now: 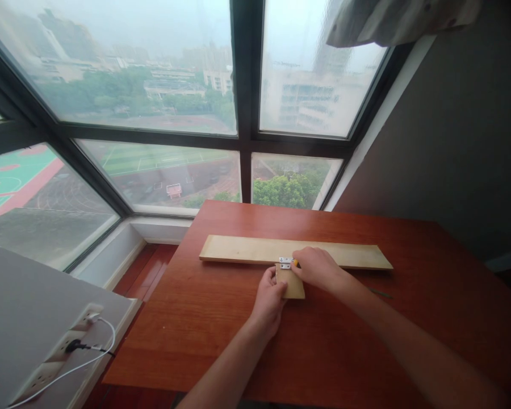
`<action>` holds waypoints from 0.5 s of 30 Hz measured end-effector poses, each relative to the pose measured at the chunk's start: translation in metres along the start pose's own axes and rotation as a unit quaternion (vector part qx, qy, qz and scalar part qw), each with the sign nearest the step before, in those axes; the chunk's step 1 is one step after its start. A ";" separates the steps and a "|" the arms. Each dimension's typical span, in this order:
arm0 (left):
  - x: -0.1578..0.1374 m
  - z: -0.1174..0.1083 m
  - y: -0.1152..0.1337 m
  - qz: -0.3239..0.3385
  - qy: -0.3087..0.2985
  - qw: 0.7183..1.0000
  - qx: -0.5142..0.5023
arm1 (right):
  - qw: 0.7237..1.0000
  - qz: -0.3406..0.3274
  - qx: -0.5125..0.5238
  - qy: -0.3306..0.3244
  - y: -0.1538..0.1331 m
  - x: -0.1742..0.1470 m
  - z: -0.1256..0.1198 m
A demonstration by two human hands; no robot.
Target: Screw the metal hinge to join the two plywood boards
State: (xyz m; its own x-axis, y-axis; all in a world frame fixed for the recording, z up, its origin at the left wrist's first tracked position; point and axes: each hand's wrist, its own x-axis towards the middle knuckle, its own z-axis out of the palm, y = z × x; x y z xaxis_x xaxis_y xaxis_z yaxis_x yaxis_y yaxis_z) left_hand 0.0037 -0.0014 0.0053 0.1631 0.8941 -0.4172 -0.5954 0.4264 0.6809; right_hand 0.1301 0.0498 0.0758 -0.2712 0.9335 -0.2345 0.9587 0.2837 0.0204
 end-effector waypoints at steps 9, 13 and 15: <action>0.000 0.000 0.000 0.004 -0.005 1.000 0.004 | 0.997 -0.073 0.006 0.000 0.003 -0.002 -0.006; 0.000 0.001 0.000 0.000 -0.002 1.000 0.008 | 0.996 -0.091 0.010 0.006 0.006 -0.006 -0.005; -0.001 0.001 0.001 -0.001 -0.003 1.000 0.007 | 0.994 -0.107 0.008 0.014 0.008 -0.007 -0.004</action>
State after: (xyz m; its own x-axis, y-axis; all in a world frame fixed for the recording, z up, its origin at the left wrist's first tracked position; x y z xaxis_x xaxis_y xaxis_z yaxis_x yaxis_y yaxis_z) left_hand 0.0038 -0.0014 0.0067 0.1691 0.8936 -0.4158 -0.5838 0.4308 0.6882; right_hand 0.1396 0.0468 0.0817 -0.4707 0.8583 -0.2043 0.8803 0.4726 -0.0427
